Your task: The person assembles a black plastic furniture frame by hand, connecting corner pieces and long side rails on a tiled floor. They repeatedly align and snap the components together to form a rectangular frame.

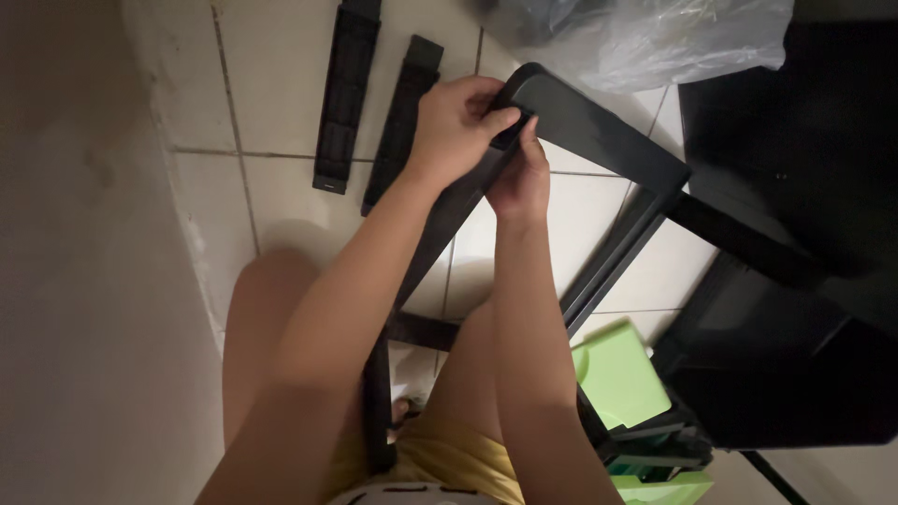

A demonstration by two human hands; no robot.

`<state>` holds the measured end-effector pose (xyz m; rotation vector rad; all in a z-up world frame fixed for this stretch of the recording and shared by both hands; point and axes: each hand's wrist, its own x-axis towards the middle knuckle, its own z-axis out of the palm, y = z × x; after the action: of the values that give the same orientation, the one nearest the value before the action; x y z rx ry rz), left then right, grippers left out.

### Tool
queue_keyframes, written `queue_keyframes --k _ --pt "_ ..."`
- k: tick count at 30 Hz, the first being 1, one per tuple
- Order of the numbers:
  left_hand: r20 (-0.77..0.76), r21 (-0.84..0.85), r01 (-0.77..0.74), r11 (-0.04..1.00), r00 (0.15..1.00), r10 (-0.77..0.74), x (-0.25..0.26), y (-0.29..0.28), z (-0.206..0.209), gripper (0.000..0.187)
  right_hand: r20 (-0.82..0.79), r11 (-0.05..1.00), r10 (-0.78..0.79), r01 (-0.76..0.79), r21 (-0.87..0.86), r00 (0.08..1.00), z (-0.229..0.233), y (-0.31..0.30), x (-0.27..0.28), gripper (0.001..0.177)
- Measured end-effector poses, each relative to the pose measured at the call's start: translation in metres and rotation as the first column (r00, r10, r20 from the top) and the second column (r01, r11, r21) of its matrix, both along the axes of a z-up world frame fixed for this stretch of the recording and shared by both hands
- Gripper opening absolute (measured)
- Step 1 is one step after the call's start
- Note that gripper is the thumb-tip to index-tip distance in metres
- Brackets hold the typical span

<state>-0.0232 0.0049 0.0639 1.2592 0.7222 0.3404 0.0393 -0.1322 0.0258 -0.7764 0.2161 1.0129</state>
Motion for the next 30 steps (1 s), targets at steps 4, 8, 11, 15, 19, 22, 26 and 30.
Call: queue_keyframes --k 4,8,11,15,19,22,26,30 --pt "0.117 -0.073 0.025 0.997 0.993 -0.016 0.001 0.004 -0.012 0.036 0.045 0.996 -0.062 0.064 -0.055 0.997 0.001 0.002 -0.001 0.054" --pt "0.101 -0.121 0.045 0.992 0.994 -0.032 -0.001 0.006 -0.018 0.037 0.059 0.998 -0.058 0.060 -0.035 0.997 -0.004 -0.003 -0.002 0.051" --pt "0.182 -0.394 0.044 0.918 0.983 0.031 -0.009 0.013 -0.018 0.038 0.063 0.997 -0.064 0.067 -0.041 0.996 -0.003 -0.005 -0.002 0.048" --pt "0.070 -0.273 -0.025 0.962 0.996 0.046 -0.015 -0.006 -0.010 0.031 0.009 0.992 -0.042 0.043 -0.122 0.999 0.003 -0.002 -0.002 0.053" --pt "-0.014 0.184 -0.099 0.978 0.995 0.103 -0.019 -0.022 0.004 0.034 -0.050 0.998 -0.040 0.038 -0.043 0.998 0.007 0.003 0.000 0.059" --pt "-0.024 0.277 -0.113 0.954 0.992 0.124 -0.020 -0.026 0.008 0.033 -0.018 0.997 0.040 -0.039 0.062 0.999 0.005 -0.001 0.005 0.062" --pt "0.005 0.233 -0.122 0.965 0.992 0.124 -0.019 -0.021 0.007 0.034 0.029 0.999 0.027 -0.029 0.047 0.999 0.001 0.002 0.006 0.061" --pt "0.083 0.123 -0.152 0.981 0.986 0.143 -0.023 -0.025 0.003 0.035 -0.065 0.997 -0.057 0.054 -0.050 0.996 0.000 0.001 0.007 0.056"
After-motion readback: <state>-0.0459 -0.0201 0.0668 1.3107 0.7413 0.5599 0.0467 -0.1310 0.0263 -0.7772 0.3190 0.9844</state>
